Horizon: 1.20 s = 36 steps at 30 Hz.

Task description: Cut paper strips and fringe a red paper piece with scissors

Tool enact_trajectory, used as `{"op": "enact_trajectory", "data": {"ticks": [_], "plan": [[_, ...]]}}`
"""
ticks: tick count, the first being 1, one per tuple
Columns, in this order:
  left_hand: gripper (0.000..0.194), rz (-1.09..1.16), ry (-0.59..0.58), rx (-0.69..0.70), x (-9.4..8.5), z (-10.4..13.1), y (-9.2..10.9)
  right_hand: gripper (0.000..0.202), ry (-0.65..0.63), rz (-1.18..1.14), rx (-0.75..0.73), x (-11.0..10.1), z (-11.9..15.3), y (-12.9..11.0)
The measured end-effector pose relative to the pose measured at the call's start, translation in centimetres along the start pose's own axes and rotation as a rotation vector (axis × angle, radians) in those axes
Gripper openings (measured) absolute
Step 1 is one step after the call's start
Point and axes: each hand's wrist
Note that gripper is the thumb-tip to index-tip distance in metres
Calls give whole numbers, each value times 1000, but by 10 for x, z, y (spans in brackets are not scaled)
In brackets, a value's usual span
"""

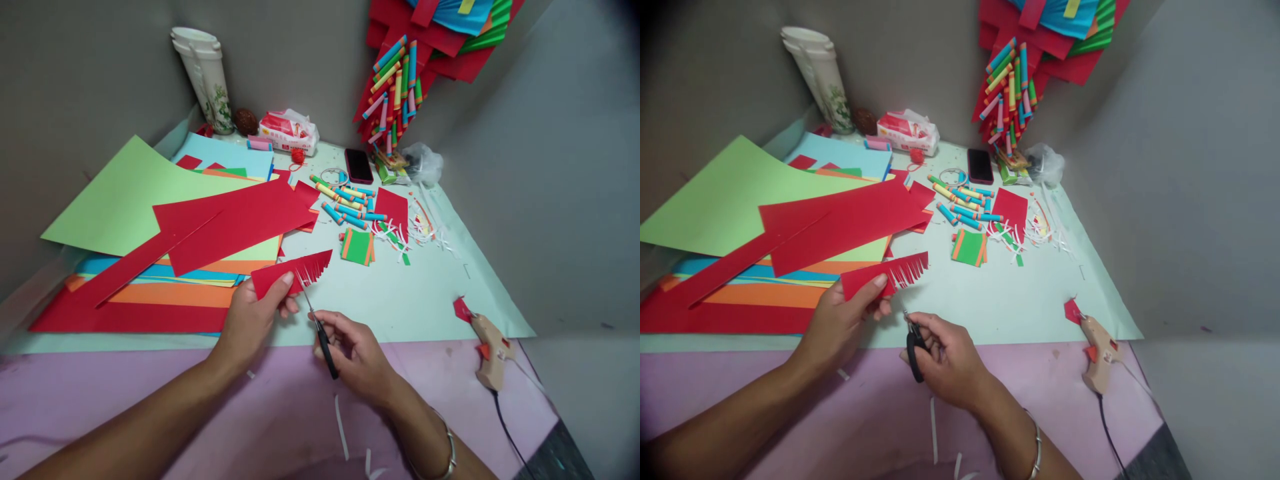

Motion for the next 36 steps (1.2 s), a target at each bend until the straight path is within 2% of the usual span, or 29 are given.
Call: {"op": "enact_trajectory", "data": {"ticks": [18, 29, 36], "plan": [[35, 80, -4, -19, 0, -3, -2, 39, 26, -25, 32, 1, -1, 0], [39, -3, -85, -30, 2, 4, 3, 41, 17, 12, 22, 0, -1, -3], [40, 19, -94, -22, 2, 4, 2, 41, 36, -19, 35, 1, -2, -4]]}}
Point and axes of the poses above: each hand's wrist, its own z-axis away from the middle knuckle, its own x-axis out of the palm, y = z × x, and after that the axes turned 4 degrees about -y, right-handed
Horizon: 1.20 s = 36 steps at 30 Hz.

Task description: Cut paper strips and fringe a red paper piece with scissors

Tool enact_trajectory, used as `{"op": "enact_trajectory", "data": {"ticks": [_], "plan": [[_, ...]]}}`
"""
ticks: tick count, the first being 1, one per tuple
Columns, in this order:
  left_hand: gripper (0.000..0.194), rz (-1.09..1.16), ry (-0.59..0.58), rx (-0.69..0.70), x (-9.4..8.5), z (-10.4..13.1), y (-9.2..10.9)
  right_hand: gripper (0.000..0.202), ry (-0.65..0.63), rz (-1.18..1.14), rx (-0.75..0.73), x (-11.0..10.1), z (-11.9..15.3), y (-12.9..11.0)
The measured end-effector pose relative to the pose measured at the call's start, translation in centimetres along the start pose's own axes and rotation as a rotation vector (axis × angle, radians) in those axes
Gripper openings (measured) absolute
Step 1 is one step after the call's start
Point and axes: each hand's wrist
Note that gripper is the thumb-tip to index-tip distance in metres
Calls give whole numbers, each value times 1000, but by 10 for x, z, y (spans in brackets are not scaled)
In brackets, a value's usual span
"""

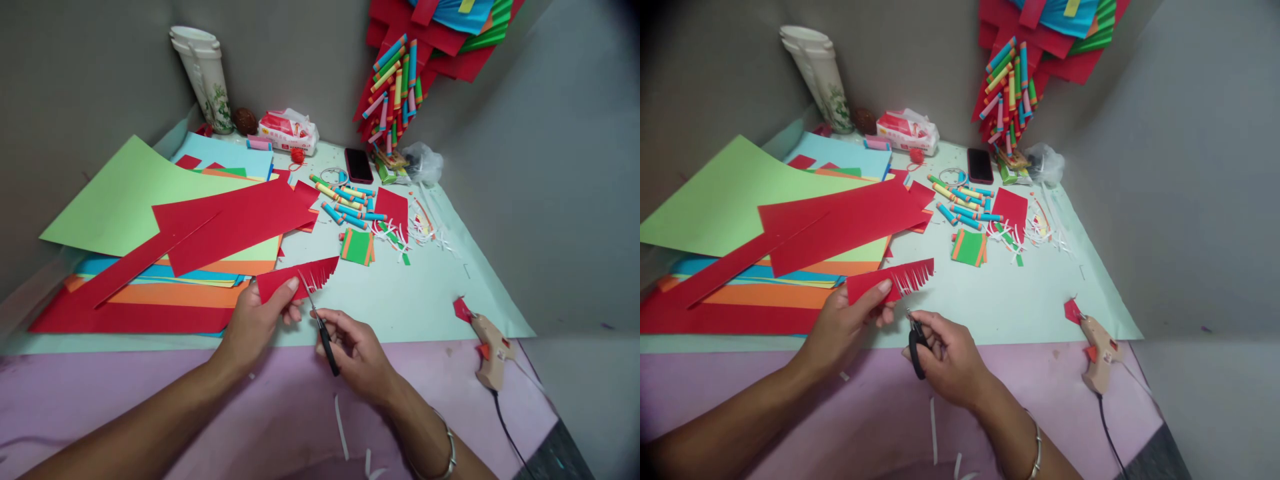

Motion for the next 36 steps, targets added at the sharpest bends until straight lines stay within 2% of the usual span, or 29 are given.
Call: {"op": "enact_trajectory", "data": {"ticks": [8, 22, 36], "plan": [[39, 64, -5, -40, 0, -1, -4, 38, 14, 10, -10, 0, 0, 3], [42, 21, -26, -33, 7, 6, 0, 39, 6, 22, -10, 0, 0, -3], [36, 295, -85, -96, 7, 1, -6, 38, 9, 13, -46, -1, -1, 3]]}}
Point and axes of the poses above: each hand's wrist, its own z-axis away from the middle knuckle, its own x-axis out of the palm, y = z × x, and after that the axes turned 4 degrees about -y, right-handed
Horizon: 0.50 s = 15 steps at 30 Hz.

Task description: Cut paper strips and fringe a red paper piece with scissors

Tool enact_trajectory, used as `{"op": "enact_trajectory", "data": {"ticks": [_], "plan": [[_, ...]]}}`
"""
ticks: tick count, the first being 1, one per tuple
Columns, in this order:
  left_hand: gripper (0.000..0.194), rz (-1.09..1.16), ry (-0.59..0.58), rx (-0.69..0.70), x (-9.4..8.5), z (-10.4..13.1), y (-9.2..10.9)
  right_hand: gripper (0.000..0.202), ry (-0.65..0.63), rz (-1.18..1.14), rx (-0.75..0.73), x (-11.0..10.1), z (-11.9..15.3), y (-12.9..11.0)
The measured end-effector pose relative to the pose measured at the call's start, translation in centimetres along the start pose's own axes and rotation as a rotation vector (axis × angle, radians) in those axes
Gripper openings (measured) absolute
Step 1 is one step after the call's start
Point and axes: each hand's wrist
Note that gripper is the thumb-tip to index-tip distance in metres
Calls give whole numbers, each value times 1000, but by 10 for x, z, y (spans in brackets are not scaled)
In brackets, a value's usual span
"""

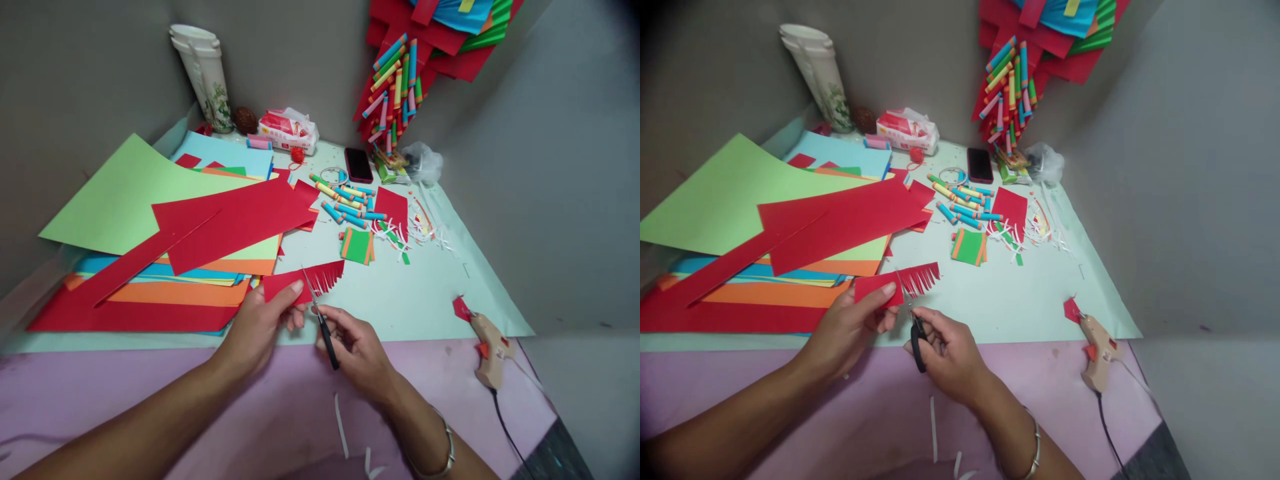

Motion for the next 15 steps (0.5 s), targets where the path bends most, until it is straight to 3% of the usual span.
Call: {"op": "enact_trajectory", "data": {"ticks": [15], "plan": [[23, 253, -76, -98, -5, -5, 0, 39, -25, -27, -2, -2, 0, 5]]}}
Point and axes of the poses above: each hand's wrist, its own z-axis away from the middle knuckle, its own x-axis out of the palm, y = z × x, and after that the axes turned 4 degrees about -y, right-handed
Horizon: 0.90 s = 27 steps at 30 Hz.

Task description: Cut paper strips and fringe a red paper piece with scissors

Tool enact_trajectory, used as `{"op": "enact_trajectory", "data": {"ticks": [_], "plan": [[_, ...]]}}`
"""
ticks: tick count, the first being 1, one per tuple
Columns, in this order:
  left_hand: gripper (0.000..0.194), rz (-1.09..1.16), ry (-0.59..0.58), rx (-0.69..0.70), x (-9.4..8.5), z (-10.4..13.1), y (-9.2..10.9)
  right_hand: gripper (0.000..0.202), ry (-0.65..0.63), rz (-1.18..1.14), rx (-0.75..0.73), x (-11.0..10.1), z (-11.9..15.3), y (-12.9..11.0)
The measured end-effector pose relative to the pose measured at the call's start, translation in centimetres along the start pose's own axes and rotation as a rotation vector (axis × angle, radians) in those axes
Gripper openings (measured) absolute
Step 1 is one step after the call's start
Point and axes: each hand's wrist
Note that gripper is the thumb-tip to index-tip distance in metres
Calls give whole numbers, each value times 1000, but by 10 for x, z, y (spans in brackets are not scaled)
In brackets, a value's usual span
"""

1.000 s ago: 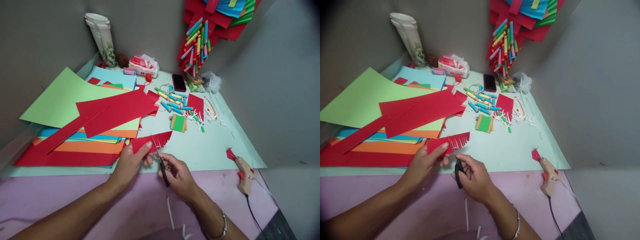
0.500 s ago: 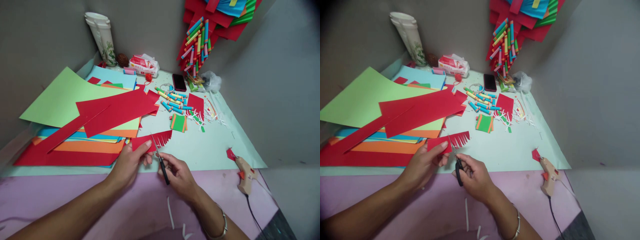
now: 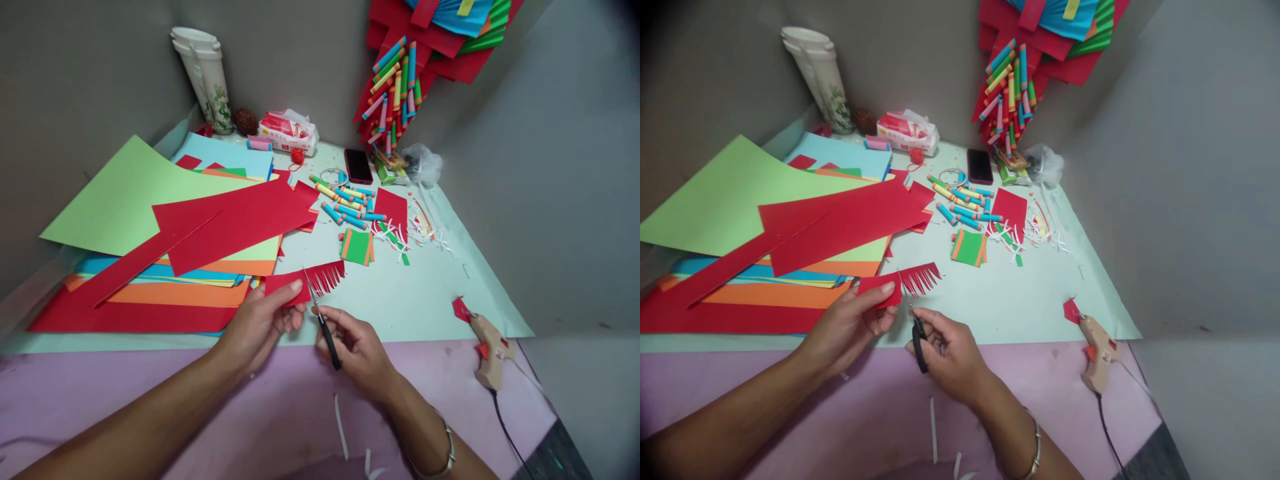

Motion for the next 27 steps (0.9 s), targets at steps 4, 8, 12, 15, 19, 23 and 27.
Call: {"op": "enact_trajectory", "data": {"ticks": [4, 8, 12, 15, 19, 23, 27], "plan": [[28, -158, -9, 84, -3, 0, 4, 39, 2, -53, 44, 1, -1, -4], [25, -299, 25, 109, -8, -1, 8, 39, 10, -77, 53, 1, 0, -5], [26, -355, 16, 92, -9, -1, 9, 34, -19, -89, 38, -1, 0, -6], [25, -343, 36, 114, -8, -1, 9, 34, -60, -99, 36, -3, 2, -8], [23, -334, 114, 162, -6, -2, 12, 34, -80, -86, 54, -4, 2, -10], [24, -388, 173, 221, -7, -2, 15, 37, -75, -52, 63, -3, 2, -11], [25, -425, 205, 256, -8, -2, 17, 41, -50, -8, 69, -1, 2, -12]]}}
Point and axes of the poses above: each hand's wrist, its own z-axis away from the middle knuckle, its own x-axis out of the palm, y = z × x, and after that the axes turned 4 degrees about -y, right-handed
